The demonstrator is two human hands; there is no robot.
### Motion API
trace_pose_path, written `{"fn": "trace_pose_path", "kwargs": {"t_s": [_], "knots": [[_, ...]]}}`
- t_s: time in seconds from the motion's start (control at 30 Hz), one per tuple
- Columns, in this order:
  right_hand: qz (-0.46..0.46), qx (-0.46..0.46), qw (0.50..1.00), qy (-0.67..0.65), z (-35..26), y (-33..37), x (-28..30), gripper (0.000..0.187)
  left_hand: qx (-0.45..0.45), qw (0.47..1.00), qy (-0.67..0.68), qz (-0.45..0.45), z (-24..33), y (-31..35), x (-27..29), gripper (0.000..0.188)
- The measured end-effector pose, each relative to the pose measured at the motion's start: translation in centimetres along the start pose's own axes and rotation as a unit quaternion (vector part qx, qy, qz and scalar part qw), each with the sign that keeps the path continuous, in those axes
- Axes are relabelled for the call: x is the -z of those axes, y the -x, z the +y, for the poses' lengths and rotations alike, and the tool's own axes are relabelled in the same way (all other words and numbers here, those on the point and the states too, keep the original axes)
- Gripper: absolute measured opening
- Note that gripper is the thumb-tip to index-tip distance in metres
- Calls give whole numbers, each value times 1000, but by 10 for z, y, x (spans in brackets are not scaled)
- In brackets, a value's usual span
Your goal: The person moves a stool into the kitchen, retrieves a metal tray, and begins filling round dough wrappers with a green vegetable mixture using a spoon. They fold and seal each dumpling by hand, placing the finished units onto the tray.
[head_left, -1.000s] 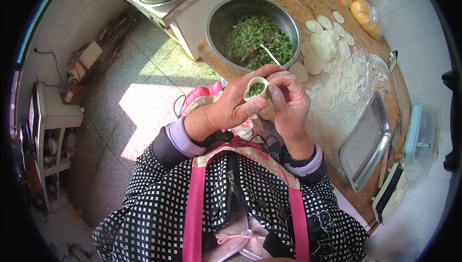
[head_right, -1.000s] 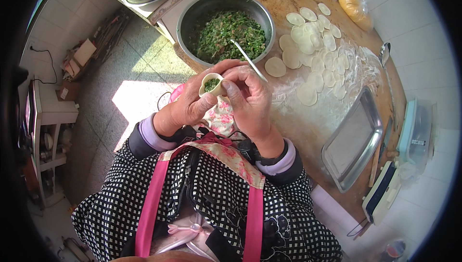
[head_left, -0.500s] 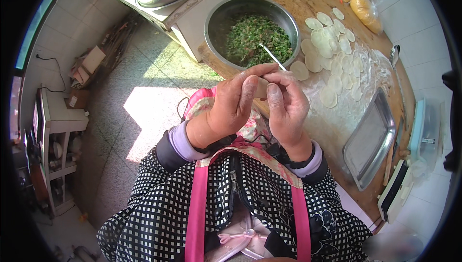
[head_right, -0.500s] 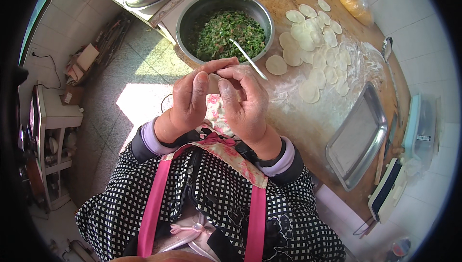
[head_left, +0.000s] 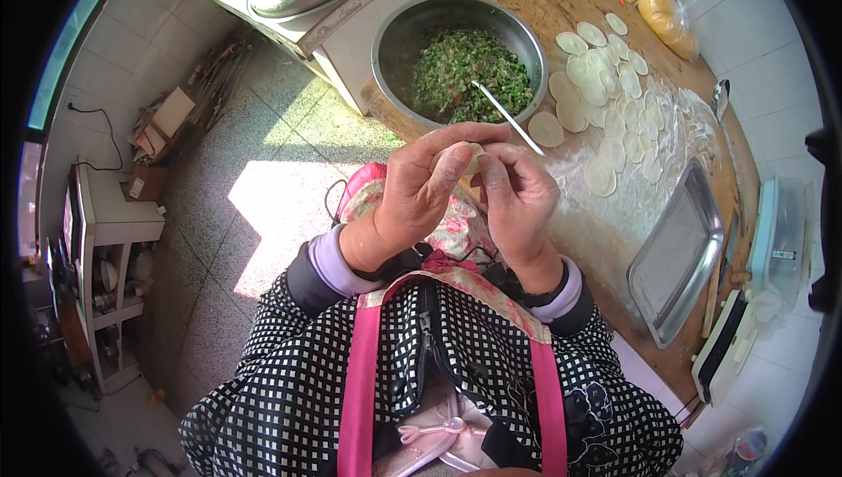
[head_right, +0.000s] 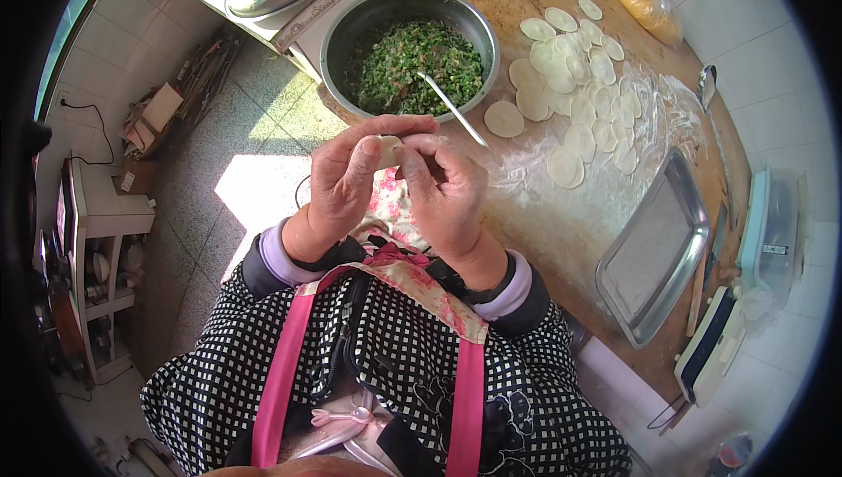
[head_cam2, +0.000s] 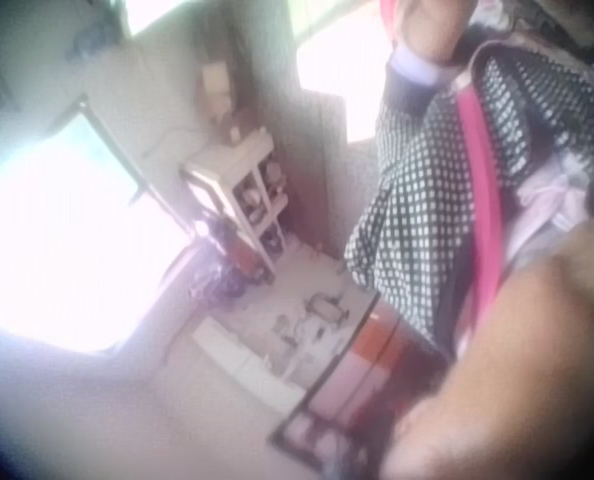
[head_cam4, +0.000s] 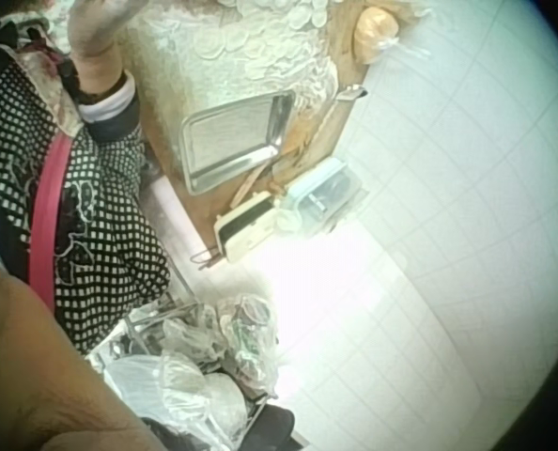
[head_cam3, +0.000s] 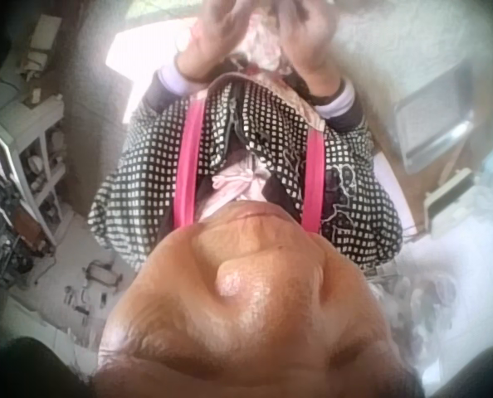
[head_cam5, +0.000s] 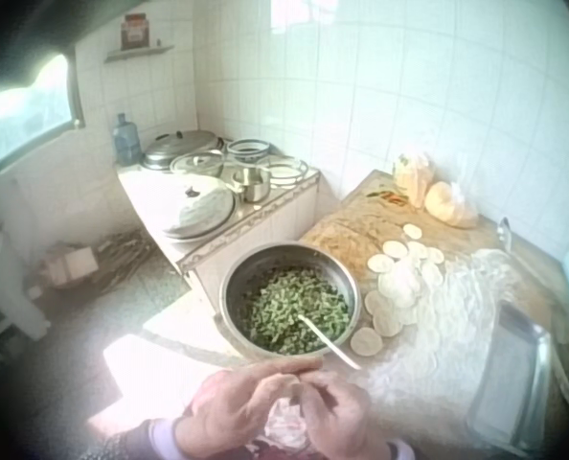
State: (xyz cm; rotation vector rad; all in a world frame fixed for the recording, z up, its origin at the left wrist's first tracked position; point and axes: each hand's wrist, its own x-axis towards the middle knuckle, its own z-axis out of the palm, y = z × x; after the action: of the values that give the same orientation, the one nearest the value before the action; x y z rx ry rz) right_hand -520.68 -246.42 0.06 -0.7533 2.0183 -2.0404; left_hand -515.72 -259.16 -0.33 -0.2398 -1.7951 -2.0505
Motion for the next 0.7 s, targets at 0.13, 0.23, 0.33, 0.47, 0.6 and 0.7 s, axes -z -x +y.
{"fn": "trace_pose_path", "kwargs": {"t_s": [0.13,0.23,0.33,0.47,0.6,0.7], "knots": [[5,12,999,46,-3,-5,3,4,28,999,-20,0,1,-1,0,45],[-29,92,989,117,-6,-13,8,4,43,999,-25,-13,0,-1,0,43],[-57,257,934,240,-8,-25,15,10,42,999,2,-5,-3,0,-1,40],[5,349,899,266,-4,-33,14,20,65,991,113,-21,-5,2,1,39],[-44,208,965,156,0,-28,10,20,134,976,167,-37,-6,4,2,40],[-104,165,967,162,2,-24,12,19,144,972,185,-10,-9,4,-2,39]]}}
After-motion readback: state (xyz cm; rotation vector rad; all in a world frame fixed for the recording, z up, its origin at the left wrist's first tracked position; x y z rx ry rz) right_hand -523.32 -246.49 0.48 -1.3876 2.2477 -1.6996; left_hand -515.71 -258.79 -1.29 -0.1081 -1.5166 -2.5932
